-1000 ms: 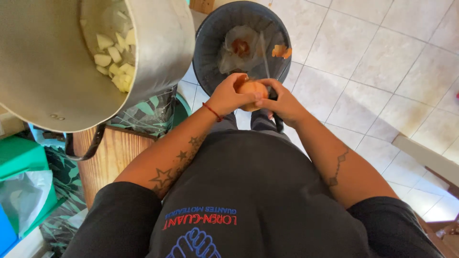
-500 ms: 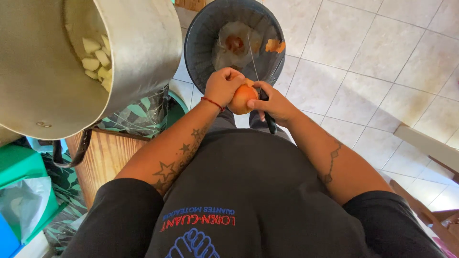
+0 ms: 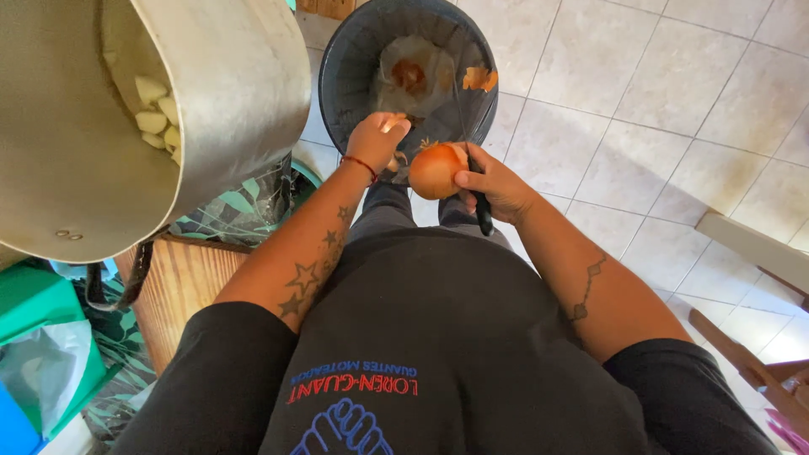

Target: The person peels the outer skin from an onion using a knife and discards the peels into a nearby trash bin. They then place the onion on a wooden cutting board, slice it into wedges, and transfer the pieces into a large metal pot. The process is repeated with a second onion.

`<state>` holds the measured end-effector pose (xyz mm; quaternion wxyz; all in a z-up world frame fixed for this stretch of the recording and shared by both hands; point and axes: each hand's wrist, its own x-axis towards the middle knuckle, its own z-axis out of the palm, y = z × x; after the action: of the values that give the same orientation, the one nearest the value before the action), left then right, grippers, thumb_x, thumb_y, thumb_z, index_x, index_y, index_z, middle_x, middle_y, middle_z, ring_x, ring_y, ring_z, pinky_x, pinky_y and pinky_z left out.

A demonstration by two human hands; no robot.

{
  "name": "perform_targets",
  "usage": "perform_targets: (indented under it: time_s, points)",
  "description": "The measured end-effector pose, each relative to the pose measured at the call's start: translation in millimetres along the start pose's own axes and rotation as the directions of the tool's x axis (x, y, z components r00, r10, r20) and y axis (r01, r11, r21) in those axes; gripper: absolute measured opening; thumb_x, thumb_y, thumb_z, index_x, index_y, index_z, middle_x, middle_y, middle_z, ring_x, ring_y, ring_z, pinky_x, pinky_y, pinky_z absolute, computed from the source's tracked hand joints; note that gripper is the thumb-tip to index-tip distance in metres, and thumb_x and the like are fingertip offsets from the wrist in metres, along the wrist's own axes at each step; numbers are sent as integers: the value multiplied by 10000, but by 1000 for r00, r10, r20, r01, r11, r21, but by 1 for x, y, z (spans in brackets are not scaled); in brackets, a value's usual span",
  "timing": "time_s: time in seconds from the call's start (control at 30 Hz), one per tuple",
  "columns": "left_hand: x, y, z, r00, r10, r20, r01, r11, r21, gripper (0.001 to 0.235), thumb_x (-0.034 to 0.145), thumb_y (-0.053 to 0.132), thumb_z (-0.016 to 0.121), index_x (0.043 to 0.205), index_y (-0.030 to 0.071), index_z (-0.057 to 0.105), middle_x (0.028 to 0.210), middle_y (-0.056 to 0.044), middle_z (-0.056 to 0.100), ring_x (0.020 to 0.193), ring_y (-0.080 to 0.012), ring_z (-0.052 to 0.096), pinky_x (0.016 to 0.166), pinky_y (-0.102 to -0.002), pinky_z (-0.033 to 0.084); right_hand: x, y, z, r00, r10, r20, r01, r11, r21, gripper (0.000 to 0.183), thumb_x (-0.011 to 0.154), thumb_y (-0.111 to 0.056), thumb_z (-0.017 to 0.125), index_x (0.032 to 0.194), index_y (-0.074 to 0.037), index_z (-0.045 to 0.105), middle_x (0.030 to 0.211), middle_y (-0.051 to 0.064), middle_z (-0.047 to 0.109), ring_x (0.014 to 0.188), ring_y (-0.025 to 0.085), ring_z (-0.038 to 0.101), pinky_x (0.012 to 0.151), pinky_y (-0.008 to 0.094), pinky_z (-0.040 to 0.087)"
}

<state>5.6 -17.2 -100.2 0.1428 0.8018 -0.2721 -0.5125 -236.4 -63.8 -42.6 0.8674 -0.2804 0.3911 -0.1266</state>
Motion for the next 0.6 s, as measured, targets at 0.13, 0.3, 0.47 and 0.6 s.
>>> perform_targets:
  time_s: [0.13,0.3,0.47,0.6]
  points:
    - [-5,19,-2,999,3,33,-5,999,39,689,844,504,652,1372,69,574,1397,-182,543,1324,-356,490,1123,-471,383,-4,-18,10,1000,-4,-6,4,1000,-24,584,750,-230,819,1230,-36,548,705,60,499,382,140,534,310,262,468]
    - [-48,56,-14,843,92,530,151,905,-397,718,770,452,773,1340,68,569,1221,-116,616,1087,-230,627,811,-356,588,-2,-27,13,999,31,-22,-34,989,-144,656,726,-122,831,1290,-3,517,646,78,520,377,159,556,338,251,473]
    - [-35,47,2,877,129,462,11,958,-288,560,741,419,792,1206,126,683,1062,-133,683,1006,-250,658,724,-378,581,2,-36,21,999,40,-29,-47,955,-294,691,694,-68,856,1303,-12,535,643,119,540,409,188,576,360,263,486]
    - [-62,69,-12,925,49,376,129,892,-433,443,767,386,762,1130,133,728,1009,-127,688,935,-211,660,685,-319,592,4,-27,18,990,-29,-140,-13,957,-290,750,691,-77,899,1336,-69,516,845,194,567,400,207,572,324,287,494]
